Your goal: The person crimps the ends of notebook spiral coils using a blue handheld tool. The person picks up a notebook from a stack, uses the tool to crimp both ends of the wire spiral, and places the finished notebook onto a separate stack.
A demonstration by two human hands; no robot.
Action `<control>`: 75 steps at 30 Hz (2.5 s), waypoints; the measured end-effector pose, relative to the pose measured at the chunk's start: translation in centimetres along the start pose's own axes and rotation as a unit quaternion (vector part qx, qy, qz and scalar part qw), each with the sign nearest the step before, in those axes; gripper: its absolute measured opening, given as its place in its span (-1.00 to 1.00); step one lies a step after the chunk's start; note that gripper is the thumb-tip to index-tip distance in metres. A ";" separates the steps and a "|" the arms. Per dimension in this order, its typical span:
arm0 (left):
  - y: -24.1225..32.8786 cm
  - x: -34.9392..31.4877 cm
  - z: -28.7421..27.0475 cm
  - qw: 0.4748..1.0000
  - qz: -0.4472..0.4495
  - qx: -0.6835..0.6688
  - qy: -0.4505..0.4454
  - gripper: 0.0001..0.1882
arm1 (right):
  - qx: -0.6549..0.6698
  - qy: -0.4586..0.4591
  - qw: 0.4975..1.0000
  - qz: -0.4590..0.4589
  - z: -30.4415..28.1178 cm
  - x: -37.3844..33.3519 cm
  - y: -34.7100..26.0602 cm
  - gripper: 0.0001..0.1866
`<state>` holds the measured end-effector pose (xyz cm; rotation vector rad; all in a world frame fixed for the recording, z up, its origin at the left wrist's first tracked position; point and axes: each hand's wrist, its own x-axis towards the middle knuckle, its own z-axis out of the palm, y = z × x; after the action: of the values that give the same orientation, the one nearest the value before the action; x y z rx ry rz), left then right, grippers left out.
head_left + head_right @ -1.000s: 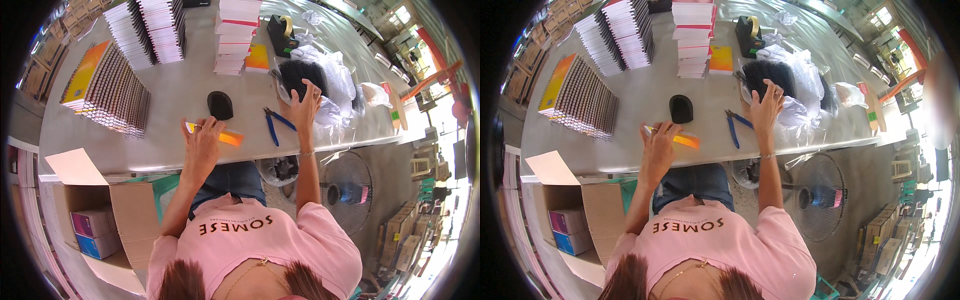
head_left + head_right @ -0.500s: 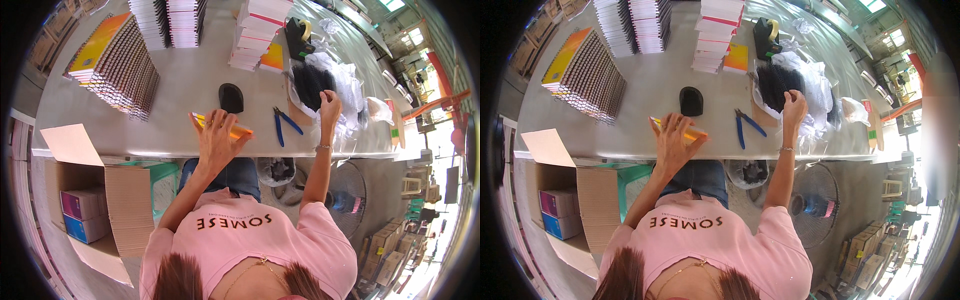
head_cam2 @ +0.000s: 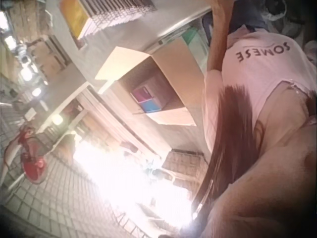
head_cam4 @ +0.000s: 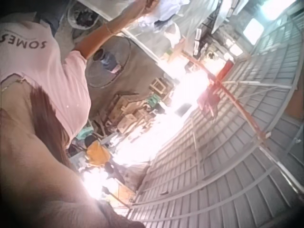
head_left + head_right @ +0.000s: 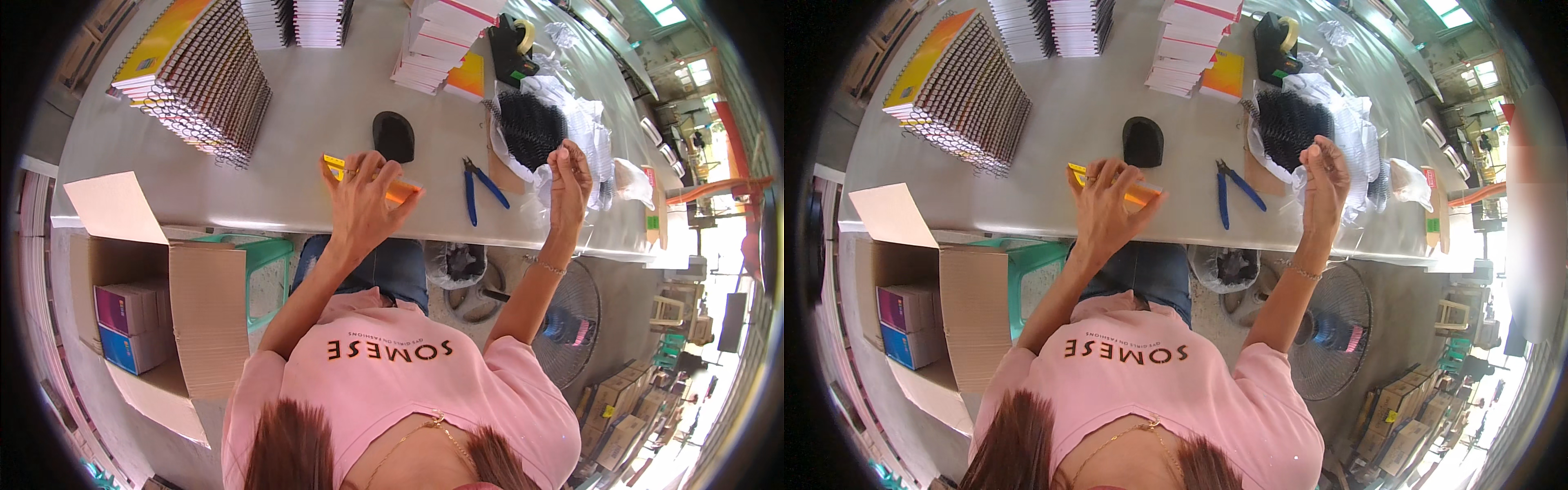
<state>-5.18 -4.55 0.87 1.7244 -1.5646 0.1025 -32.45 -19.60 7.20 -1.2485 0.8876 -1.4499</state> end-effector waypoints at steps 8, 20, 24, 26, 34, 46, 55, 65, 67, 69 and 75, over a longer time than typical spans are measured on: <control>0.3 0.1 -0.1 1.000 0.003 -0.014 0.014 -0.67 | -0.169 -0.229 0.957 0.060 7.2 -6.6 0.7 -0.79; 0.2 0.3 -0.1 1.000 -0.001 -0.020 -0.001 -0.66 | -0.330 -0.263 0.906 0.035 10.1 -8.6 1.9 -0.77; 0.4 0.4 -0.2 1.000 0.000 -0.010 -0.003 -0.68 | -0.306 -0.268 0.913 0.021 10.0 -8.8 2.2 -0.78; 0.4 0.4 -0.2 1.000 -0.001 -0.006 -0.008 -0.67 | -0.272 -0.266 0.925 -0.003 9.9 -9.0 2.7 -0.79; 0.5 0.7 -0.7 0.999 -0.015 0.015 -0.046 -0.65 | -0.314 -0.273 0.908 -0.045 10.4 -9.4 2.4 -0.88; -1.0 1.0 -1.1 0.982 -0.088 -0.148 0.080 -0.49 | -0.408 -0.227 0.875 -0.128 11.0 -8.6 3.0 -0.93; -4.6 -0.3 -1.9 0.973 -0.044 -0.224 -0.008 -0.55 | -0.343 -0.388 0.853 0.066 10.9 -6.1 2.8 -0.76; -6.4 0.0 -3.9 0.978 -0.027 -0.203 -0.046 -0.22 | -0.331 -0.489 0.806 -0.036 12.9 -0.4 8.7 -0.49; -6.5 -0.2 -3.4 0.980 -0.025 -0.194 -0.024 -0.17 | -0.230 -0.497 0.830 0.107 12.4 -0.6 8.2 -0.48; -6.4 -0.4 -3.1 0.980 -0.036 -0.196 -0.015 -0.15 | -0.082 -0.475 0.838 0.257 10.6 -0.9 7.9 -0.46; -6.3 -0.5 -2.5 0.975 -0.060 -0.215 -0.011 -0.13 | 0.125 -0.488 0.835 0.223 7.8 -3.9 6.0 -0.46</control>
<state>1.25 -3.16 -0.73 1.4720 -1.3704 -0.2968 -23.65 -16.80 2.09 -1.2459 0.2258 -0.3954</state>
